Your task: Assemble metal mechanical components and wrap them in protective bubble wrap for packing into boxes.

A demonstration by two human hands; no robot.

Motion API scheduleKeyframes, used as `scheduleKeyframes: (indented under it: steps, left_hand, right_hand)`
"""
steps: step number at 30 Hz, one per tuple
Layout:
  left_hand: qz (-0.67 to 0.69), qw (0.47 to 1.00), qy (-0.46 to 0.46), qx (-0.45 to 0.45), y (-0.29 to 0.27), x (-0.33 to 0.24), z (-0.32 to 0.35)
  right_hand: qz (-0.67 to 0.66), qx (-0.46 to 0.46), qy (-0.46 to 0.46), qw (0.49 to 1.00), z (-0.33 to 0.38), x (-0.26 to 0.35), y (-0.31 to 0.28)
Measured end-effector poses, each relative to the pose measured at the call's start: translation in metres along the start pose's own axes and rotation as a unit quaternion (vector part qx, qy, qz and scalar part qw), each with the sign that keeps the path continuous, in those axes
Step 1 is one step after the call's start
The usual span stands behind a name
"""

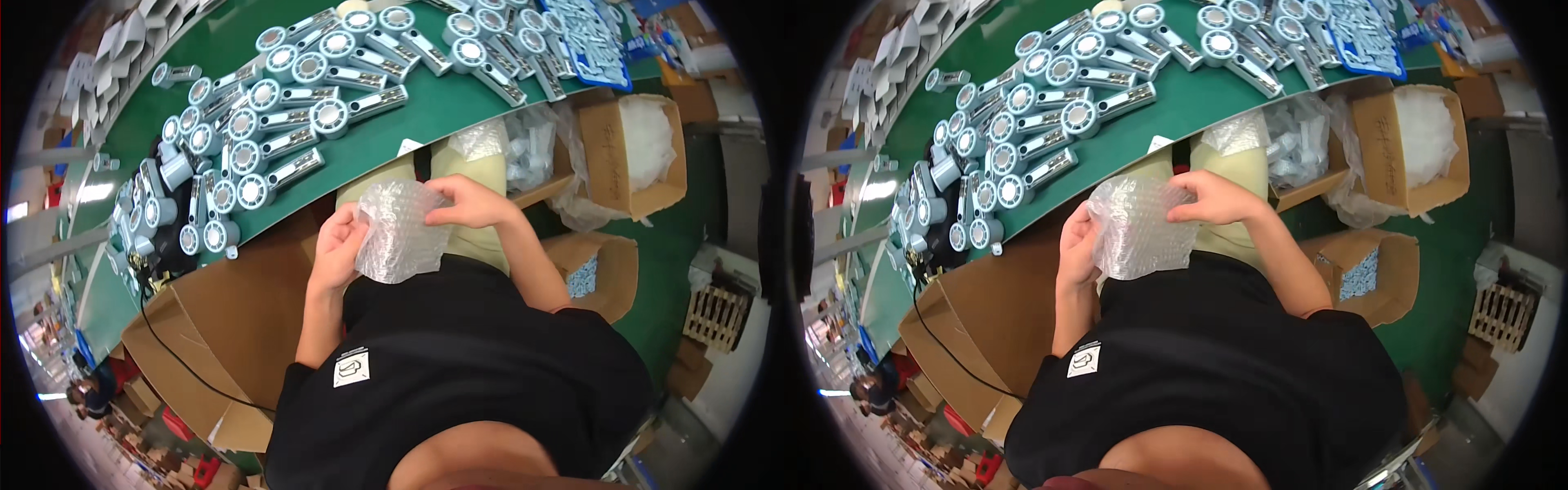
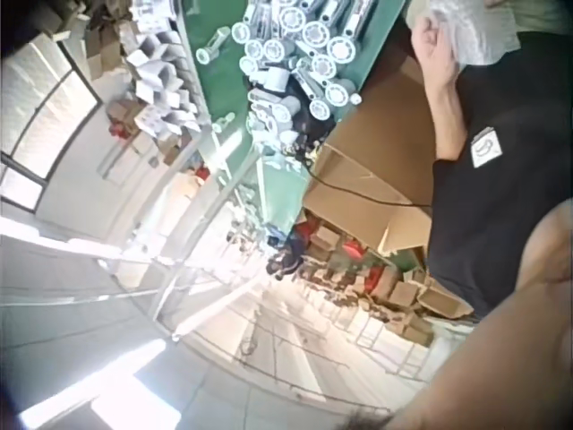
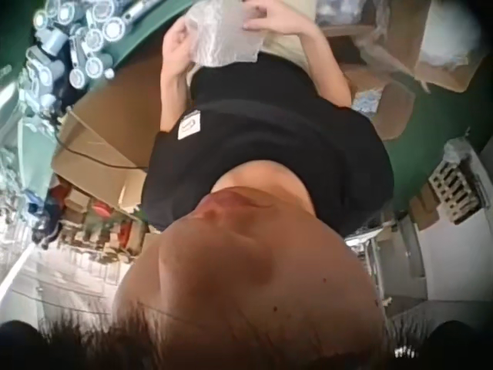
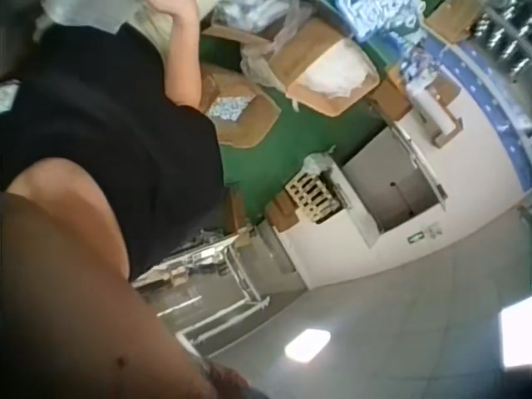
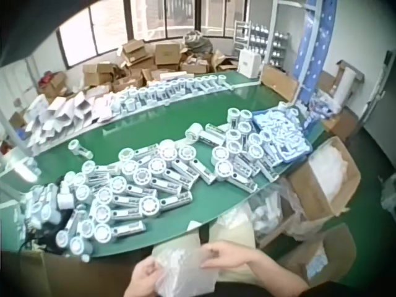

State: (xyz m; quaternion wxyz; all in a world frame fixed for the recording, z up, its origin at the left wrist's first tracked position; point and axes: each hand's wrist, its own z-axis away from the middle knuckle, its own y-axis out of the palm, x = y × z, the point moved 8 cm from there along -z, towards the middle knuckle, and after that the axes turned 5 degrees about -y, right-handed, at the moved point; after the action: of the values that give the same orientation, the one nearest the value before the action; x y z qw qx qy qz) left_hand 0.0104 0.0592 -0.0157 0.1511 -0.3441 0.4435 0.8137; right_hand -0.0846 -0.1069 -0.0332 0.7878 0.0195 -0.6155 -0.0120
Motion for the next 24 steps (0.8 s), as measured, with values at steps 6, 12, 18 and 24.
scheduleKeyframes:
  steps: [6,12,18,24]
  left_hand:
    - [-0.048,0.999,0.004,0.011,-0.015,-0.025,0.024]
    - [-0.215,0.937,0.239,-0.14,-0.023,-0.121,0.077]
    - [-0.582,0.738,0.34,0.037,0.123,-0.07,0.064]
    - [-0.567,0.822,0.032,0.039,0.088,0.088,-0.06]
  right_hand:
    - [0.059,0.037,-0.059,0.996,0.012,-0.003,0.017]
    - [0.064,-0.313,-0.052,0.946,0.035,-0.007,-0.079]
    - [0.116,-0.387,-0.048,0.914,0.044,-0.014,-0.123]
    - [0.503,-0.577,-0.093,0.637,0.046,0.029,-0.173]
